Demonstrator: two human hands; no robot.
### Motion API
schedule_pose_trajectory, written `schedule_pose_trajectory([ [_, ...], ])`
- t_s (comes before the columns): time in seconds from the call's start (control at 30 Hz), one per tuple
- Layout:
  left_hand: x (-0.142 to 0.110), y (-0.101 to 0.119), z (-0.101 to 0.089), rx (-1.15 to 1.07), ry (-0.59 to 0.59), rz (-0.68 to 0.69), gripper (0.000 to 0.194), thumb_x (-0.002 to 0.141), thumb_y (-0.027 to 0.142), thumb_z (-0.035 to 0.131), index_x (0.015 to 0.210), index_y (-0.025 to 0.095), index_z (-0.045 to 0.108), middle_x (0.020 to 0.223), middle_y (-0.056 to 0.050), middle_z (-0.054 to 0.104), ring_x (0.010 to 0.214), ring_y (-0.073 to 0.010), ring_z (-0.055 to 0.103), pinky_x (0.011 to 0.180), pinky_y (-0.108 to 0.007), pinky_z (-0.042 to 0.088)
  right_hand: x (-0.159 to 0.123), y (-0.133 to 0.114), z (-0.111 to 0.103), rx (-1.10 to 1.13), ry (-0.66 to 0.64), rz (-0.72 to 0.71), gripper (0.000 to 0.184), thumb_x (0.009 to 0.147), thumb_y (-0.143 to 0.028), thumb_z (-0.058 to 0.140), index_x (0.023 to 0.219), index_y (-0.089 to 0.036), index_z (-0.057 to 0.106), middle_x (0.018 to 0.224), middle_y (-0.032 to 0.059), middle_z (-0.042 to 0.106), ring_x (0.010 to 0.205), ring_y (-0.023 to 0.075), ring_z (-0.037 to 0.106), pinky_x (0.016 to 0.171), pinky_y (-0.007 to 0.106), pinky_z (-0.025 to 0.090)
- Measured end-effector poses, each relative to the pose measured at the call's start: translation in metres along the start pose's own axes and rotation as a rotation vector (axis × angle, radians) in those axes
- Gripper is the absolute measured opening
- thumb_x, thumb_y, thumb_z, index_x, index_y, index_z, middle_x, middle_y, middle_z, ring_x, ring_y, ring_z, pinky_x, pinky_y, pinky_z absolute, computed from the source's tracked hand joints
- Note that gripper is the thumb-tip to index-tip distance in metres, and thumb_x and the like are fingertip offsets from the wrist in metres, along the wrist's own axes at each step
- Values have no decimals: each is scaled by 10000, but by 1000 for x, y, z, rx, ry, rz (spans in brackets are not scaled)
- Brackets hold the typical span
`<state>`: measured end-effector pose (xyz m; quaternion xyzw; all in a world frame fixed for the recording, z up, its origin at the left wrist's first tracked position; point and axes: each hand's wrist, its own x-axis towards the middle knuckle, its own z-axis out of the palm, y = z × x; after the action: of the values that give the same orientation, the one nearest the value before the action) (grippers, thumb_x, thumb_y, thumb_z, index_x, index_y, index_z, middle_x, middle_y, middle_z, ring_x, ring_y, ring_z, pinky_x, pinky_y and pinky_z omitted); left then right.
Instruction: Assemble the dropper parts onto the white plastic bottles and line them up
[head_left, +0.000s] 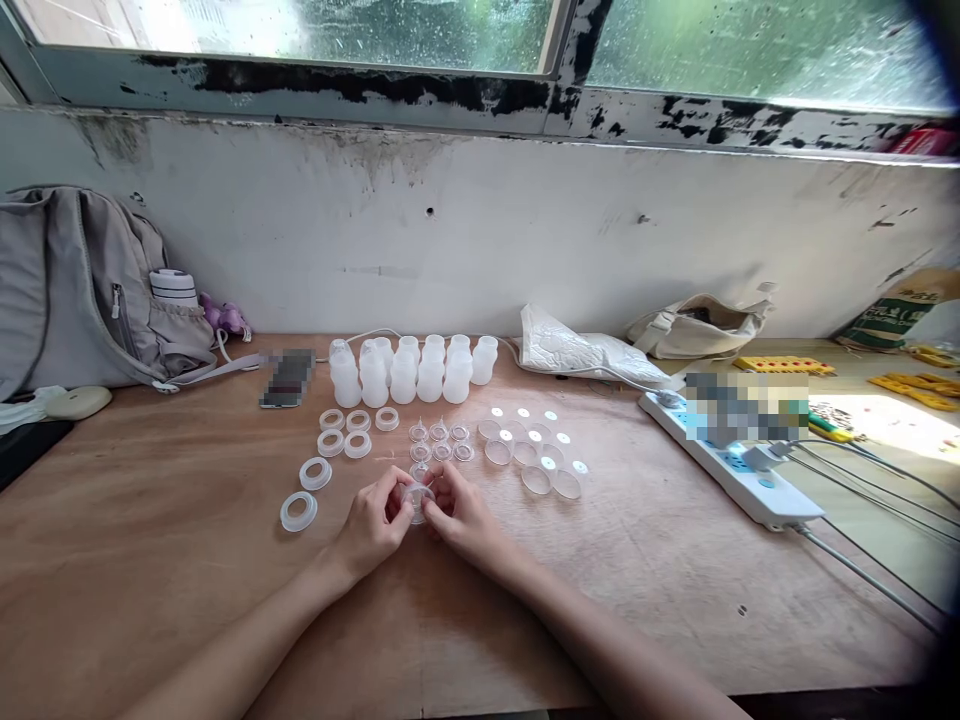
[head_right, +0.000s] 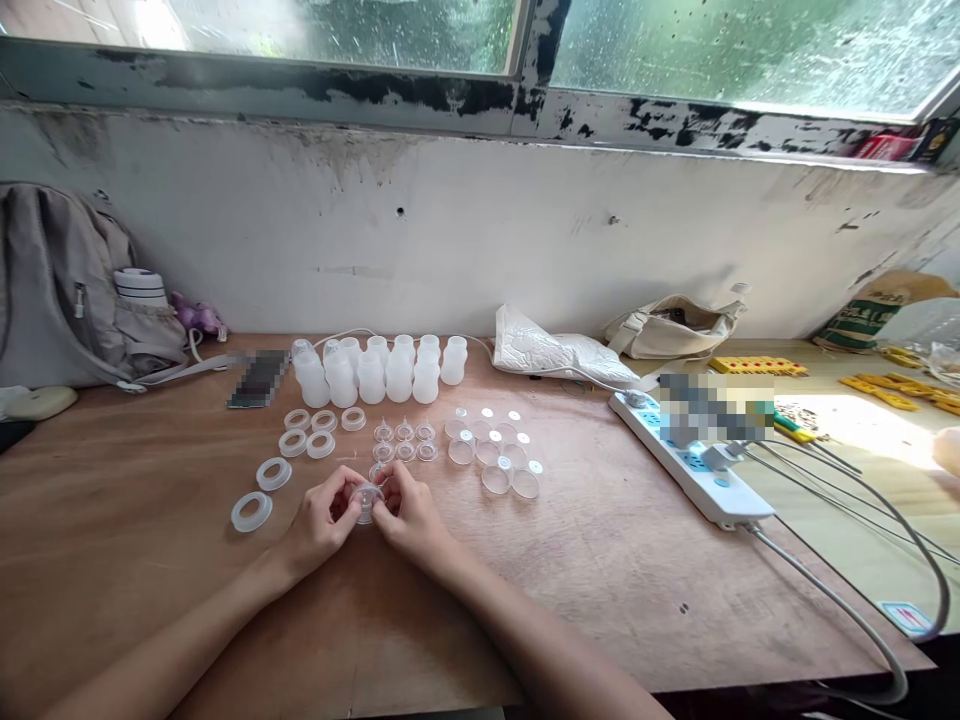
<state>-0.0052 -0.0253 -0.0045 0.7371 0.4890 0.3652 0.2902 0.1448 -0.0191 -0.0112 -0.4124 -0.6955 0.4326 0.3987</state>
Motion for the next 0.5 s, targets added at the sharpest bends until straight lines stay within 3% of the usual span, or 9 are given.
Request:
schedule_pose_trajectory([
  [0.17,-2,-4,4,125,5,43,99,746,242,461,832,196,449,569,51,455,504,-96,438,507,-204,340,0,-1,1,-74,49,-52,132,696,-116,471,790,-193,418,604,-51,470,495,66,427,456,176,343],
  [0.27,-2,-7,3,152,5,43,100,725,216,467,819,204,434,557,55,444,502,-101,443,506,-207,336,-4,-8,0,-54,5,-56,107,720,-170,500,797,-191,427,599,-52,467,494,65,428,456,176,346],
  [0.37,1,-9,-2,166,45,28,82,715,210,474,784,208,429,577,49,451,515,-104,449,514,-209,341,-8,-16,0,119,-80,3,138,783,-291,485,872,-191,454,647,-33,511,550,84,497,504,194,406],
  [0.5,5,-12,-11,135,101,20,78,730,257,483,732,206,425,610,37,480,540,-106,471,521,-205,356,-5,-16,-1,415,-61,149,403,778,-395,491,1125,-236,362,736,-20,551,547,102,566,519,238,466],
])
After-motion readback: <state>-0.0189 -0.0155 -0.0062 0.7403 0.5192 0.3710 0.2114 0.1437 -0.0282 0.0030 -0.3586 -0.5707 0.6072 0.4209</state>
